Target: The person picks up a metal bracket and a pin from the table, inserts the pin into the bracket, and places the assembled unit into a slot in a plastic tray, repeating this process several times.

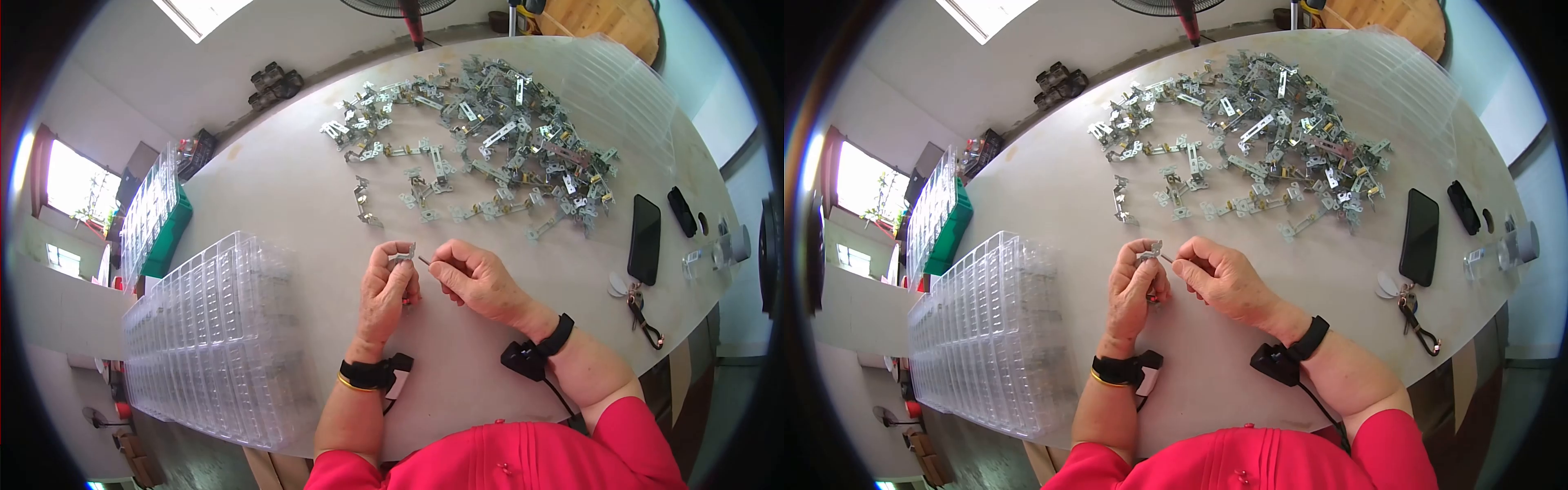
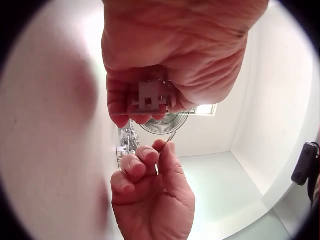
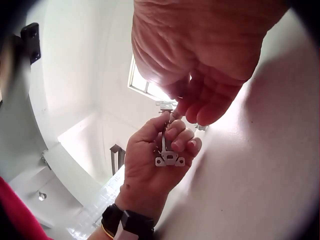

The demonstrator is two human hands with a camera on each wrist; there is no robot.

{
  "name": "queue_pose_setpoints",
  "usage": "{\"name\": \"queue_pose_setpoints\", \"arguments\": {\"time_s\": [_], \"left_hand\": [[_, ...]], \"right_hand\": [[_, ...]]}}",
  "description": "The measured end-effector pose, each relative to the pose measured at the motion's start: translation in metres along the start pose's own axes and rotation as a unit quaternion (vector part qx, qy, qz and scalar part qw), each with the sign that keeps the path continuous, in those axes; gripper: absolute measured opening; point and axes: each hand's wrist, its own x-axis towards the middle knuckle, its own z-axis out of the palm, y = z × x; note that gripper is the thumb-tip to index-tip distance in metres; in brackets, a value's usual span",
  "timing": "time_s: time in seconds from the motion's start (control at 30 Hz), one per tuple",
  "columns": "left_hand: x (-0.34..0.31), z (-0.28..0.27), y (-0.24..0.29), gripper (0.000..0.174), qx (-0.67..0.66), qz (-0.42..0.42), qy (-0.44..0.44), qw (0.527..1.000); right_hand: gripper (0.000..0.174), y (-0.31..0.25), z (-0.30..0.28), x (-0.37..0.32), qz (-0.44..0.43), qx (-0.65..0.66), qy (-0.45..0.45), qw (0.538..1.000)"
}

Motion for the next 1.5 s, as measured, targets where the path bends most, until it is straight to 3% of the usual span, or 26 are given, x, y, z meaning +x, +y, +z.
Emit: {"name": "queue_pose_setpoints", "arguments": {"time_s": [0.37, 0.47, 0.73, 0.93, 1.1, 1.5], "left_hand": [[-0.001, -0.002, -0.002, 0.02, -0.008, -0.027, -0.023, 0.999], [-0.002, 0.001, 0.006, 0.021, 0.042, -0.037, -0.009, 0.998], [-0.002, 0.007, 0.006, 0.024, 0.195, 0.039, 0.023, 0.98], [-0.004, 0.01, 0.012, 0.028, 0.229, 0.062, 0.037, 0.971], [-0.004, 0.011, 0.009, 0.026, 0.23, 0.066, 0.063, 0.969], [-0.004, 0.013, 0.011, 0.022, 0.251, 0.077, 0.072, 0.962]], "right_hand": [[0.012, -0.002, 0.0, 0.001, -0.025, -0.026, 0.03, 0.999], [0.011, 0.001, 0.0, 0.001, -0.037, -0.044, 0.034, 0.998], [0.01, 0.001, 0.0, 0.0, -0.065, -0.078, 0.044, 0.994], [0.01, 0.005, -0.001, 0.002, -0.065, -0.073, 0.042, 0.994], [0.018, -0.002, 0.0, 0.002, 0.0, 0.018, 0.01, 1.0], [0.024, -0.005, -0.008, 0.005, 0.051, 0.051, -0.034, 0.997]]}}
